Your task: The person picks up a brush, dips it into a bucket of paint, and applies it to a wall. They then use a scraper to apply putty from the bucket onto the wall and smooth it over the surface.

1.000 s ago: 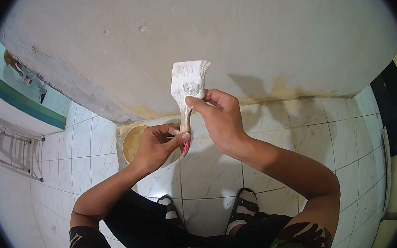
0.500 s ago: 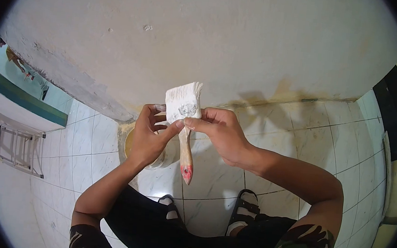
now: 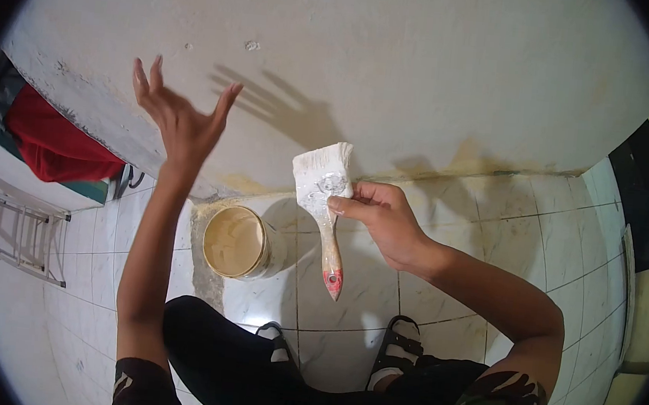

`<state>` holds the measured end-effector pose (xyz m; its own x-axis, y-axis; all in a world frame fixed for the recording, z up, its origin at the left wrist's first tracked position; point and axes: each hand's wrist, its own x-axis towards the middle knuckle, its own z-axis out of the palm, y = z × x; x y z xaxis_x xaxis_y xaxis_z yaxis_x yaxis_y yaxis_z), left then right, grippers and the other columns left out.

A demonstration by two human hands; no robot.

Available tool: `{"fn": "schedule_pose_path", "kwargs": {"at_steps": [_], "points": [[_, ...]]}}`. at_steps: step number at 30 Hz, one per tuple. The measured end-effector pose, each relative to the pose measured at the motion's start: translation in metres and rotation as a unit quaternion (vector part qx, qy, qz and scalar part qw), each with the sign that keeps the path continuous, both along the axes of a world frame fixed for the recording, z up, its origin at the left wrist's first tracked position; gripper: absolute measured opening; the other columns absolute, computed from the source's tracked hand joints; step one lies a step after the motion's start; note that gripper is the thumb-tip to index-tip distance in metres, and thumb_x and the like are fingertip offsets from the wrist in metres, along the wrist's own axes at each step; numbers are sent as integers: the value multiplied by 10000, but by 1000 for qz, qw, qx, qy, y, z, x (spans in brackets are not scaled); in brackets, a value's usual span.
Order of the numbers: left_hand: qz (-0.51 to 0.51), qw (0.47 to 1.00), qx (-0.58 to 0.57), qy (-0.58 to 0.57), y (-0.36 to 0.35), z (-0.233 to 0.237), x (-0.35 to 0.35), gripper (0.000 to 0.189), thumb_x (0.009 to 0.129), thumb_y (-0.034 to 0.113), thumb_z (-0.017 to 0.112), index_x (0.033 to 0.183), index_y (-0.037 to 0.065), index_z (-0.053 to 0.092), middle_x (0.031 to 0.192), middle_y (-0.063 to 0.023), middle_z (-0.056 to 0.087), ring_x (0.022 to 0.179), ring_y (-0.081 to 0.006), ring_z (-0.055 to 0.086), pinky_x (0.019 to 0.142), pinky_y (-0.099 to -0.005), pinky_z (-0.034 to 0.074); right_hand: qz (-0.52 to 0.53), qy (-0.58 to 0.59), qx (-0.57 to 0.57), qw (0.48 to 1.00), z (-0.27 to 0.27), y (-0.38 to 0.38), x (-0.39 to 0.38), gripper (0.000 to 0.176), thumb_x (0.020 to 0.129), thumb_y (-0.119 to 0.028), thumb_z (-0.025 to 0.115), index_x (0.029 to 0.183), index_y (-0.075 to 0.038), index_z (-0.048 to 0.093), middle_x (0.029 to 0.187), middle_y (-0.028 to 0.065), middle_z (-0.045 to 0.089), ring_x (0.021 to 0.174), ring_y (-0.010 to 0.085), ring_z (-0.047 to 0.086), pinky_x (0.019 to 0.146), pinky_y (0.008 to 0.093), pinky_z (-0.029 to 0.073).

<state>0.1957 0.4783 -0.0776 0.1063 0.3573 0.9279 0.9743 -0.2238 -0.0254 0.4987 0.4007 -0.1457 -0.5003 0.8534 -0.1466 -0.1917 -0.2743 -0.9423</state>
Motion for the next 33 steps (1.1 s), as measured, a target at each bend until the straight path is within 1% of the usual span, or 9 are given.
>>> {"fn": "schedule_pose_path", "kwargs": {"at_steps": [2,4,7,14,24,26,27,29,33], "points": [[55,996,34,62,24,4,-15,1177,744,549,816,1478,-65,132,1463,-299,128,1379,-519,157,1072,-626,268,-1,-5,4,1000,0,3,1,203,933,-94,631,1089,24,684,1033,58,690,999,125,587,964,320,402],[90,996,-17,21,46,-12,-28,1263,718,686,756,1497,-48,85,1499,-301,-1,1390,-556,38,1077,-672,188,-6,-11,5,1000,0,6,1,203,932,-94,631,1090,25,682,1035,58,690,999,124,586,964,320,403],[111,993,11,-29,62,-36,-34,1316,686,782,697,1520,-27,79,1538,-331,-36,1408,-557,30,1094,-677,138,-15,-9,-2,1000,3,10,1,214,927,-112,660,1072,42,690,1028,73,695,1006,122,596,959,308,420],[133,983,-104,-74,57,-77,-43,1404,689,732,740,1545,63,-149,1560,-298,-243,1441,-503,-218,1133,-649,-22,-24,-15,-3,1000,1,18,3,231,927,-116,660,1089,48,682,1028,78,694,1019,130,595,966,314,419],[147,972,-178,-38,15,-81,-38,1366,710,644,782,1554,55,-117,1553,-364,-157,1447,-545,-101,1128,-664,73,-21,25,39,999,25,7,1,211,926,-113,653,1063,45,676,1028,84,692,1011,137,597,972,321,409],[213,916,-328,-91,-3,-77,-29,1319,730,578,801,1553,25,-68,1545,-401,-70,1439,-575,-5,1134,-638,154,-22,34,45,998,30,4,4,207,925,-117,655,1057,42,677,1020,81,691,1003,134,595,968,318,408],[213,917,-325,-89,-11,-76,-23,1319,730,578,801,1553,25,-68,1545,-401,-70,1439,-575,-5,1134,-638,154,-23,41,51,998,31,4,6,204,925,-120,656,1051,39,678,1012,78,690,995,131,594,963,315,406],[131,870,-434,-197,-32,-81,-5,1237,774,514,792,1535,-43,-9,1566,-368,38,1434,-567,104,1152,-577,199,-26,42,61,997,31,5,8,199,926,-125,656,1042,35,678,1002,74,689,987,127,591,959,313,404],[-152,682,-592,-403,-122,-20,78,1046,870,474,719,1487,-110,109,1494,-352,273,1397,-381,352,1116,-468,351,-32,43,60,997,29,6,8,193,928,-141,658,1025,24,680,979,62,684,970,118,585,955,311,397]]}}
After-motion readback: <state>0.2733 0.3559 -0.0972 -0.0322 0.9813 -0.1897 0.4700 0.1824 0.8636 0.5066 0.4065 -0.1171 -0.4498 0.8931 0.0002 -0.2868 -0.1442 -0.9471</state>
